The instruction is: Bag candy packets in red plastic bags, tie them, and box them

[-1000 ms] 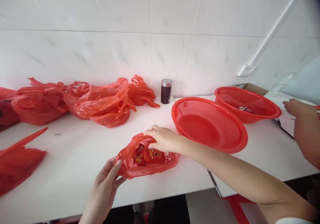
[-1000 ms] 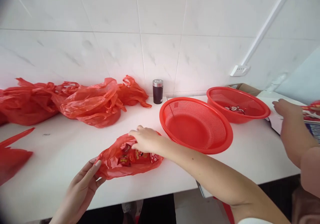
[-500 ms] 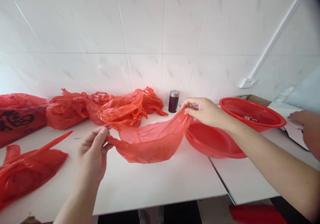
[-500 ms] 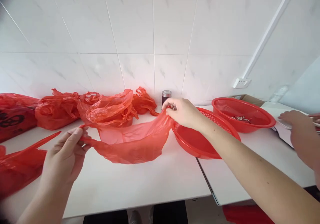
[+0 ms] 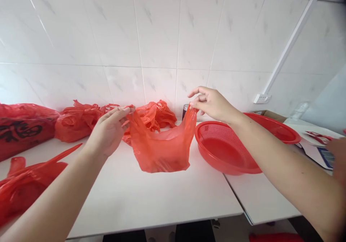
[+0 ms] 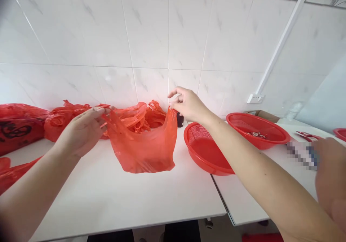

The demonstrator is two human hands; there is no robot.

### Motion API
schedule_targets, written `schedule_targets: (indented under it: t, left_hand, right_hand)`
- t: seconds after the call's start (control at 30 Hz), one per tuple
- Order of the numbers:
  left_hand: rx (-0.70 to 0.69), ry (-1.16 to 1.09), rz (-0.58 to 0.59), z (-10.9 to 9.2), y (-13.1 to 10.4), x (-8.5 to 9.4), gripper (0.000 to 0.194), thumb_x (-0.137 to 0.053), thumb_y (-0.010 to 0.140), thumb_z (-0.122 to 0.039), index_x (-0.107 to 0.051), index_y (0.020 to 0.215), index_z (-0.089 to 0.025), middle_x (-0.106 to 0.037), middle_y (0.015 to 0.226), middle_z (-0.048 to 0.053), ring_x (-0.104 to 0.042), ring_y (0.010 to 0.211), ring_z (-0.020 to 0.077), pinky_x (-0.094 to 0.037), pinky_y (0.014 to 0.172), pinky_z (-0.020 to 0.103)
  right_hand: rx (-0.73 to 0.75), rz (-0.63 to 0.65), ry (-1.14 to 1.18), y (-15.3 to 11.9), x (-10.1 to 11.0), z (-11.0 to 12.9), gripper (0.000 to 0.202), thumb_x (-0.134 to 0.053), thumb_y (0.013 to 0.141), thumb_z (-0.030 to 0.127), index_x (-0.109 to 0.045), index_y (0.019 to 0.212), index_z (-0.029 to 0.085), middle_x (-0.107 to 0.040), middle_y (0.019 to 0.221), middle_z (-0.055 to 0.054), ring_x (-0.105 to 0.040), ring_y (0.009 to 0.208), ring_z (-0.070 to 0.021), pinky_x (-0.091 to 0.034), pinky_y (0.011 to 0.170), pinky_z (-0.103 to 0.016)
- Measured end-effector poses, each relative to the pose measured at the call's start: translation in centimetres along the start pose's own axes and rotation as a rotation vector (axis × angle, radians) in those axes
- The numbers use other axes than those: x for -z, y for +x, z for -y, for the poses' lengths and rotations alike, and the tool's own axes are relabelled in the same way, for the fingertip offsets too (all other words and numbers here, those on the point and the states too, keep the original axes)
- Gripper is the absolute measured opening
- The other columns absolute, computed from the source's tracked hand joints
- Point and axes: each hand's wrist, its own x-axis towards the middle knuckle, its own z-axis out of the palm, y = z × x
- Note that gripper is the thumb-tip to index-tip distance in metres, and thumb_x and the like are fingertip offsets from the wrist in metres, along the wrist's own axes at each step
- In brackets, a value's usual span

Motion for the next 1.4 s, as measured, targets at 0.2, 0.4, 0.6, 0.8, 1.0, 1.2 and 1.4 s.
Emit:
schedule_targets:
  t: [0.2, 0.4, 0.6, 0.8, 1.0, 1.2, 1.4]
  left_hand:
    - [0.204, 0.037, 0.298, 1.3, -0.4, -1.6, 0.040, -0.071, 0.074, -0.034, -0.060, 0.111, -0.024, -0.066, 0.086, 0.004, -0.065, 0.075, 0.0194, -0.051, 0.066, 0.032]
    - [0.348, 0.449, 0.535, 3.2, -0.4, -3.6, 0.026, -0.074, 0.070, -0.042, -0.066, 0.075, -0.017, -0.048, 0.054, -0.003, -0.046, 0.044, 0.0111, -0.040, 0.044, 0.025]
    - [0.354, 0.300, 0.259, 4.0, -0.2, -1.8, 0.034, -0.063, 0.078, -0.051, -0.063, 0.075, -0.017, -0.053, 0.063, 0.001, -0.048, 0.049, 0.0098, -0.036, 0.043, 0.021]
    - [0.329, 0.310, 0.279, 5.1, 0.2, 0.8, 0.043, -0.060, 0.080, -0.056, -0.068, 0.088, -0.015, -0.061, 0.071, 0.005, -0.054, 0.055, 0.0117, -0.041, 0.047, 0.021]
    - [0.367, 0.273, 0.069, 6.9, 1.4, 4.8, 0.040, -0.061, 0.079, -0.056, -0.063, 0.084, -0.016, -0.043, 0.053, -0.006, -0.036, 0.043, 0.0062, -0.036, 0.045, 0.019]
    - [0.410, 0.297, 0.221, 7.2, 0.2, 3.3, 0.038, -0.061, 0.081, -0.051, -0.054, 0.067, -0.017, -0.021, 0.053, -0.009, -0.023, 0.045, 0.0063, -0.033, 0.046, 0.021]
    - [0.413, 0.315, 0.482, 7.0, 0.2, 0.4, 0.039, -0.054, 0.087, -0.052, -0.055, 0.070, -0.016, -0.019, 0.056, -0.008, -0.020, 0.049, 0.0071, -0.031, 0.049, 0.021]
  right_hand:
    - [0.127, 0.146, 0.031, 1.2, -3.0, 1.8, 0.015, -0.059, 0.082, 0.022, -0.059, 0.097, 0.021, -0.065, 0.077, 0.002, -0.058, 0.061, -0.0101, -0.046, 0.057, -0.023]
    - [0.299, 0.139, 0.202, 1.9, -7.8, 3.6, 0.017, -0.057, 0.085, 0.028, -0.057, 0.102, 0.022, -0.064, 0.090, 0.000, -0.061, 0.083, -0.0119, -0.049, 0.076, -0.027]
    - [-0.035, 0.306, 0.344, -3.1, -12.8, -3.8, 0.080, -0.079, 0.066, 0.038, -0.039, 0.136, 0.033, -0.044, 0.141, -0.006, -0.047, 0.124, -0.0245, -0.049, 0.089, -0.035]
    - [-0.316, 0.516, 0.619, -7.5, -19.5, -8.1, 0.035, -0.070, 0.073, 0.031, -0.062, 0.105, 0.021, -0.066, 0.108, -0.006, -0.063, 0.097, -0.0248, -0.053, 0.080, -0.038]
    - [-0.326, 0.507, 0.585, -5.6, -16.7, -7.1, 0.014, -0.064, 0.072, 0.022, -0.060, 0.085, 0.017, -0.065, 0.085, -0.002, -0.064, 0.078, -0.0173, -0.050, 0.067, -0.028]
    - [-0.295, 0.407, 0.099, -4.6, -14.5, -9.3, 0.025, -0.066, 0.074, 0.022, -0.062, 0.098, 0.020, -0.065, 0.107, -0.007, -0.063, 0.089, -0.0189, -0.050, 0.074, -0.031]
    - [0.036, 0.214, 0.311, -1.7, -13.9, -4.6, 0.033, -0.053, 0.089, 0.026, -0.055, 0.121, 0.023, -0.065, 0.110, -0.005, -0.062, 0.094, -0.0141, -0.049, 0.084, -0.032]
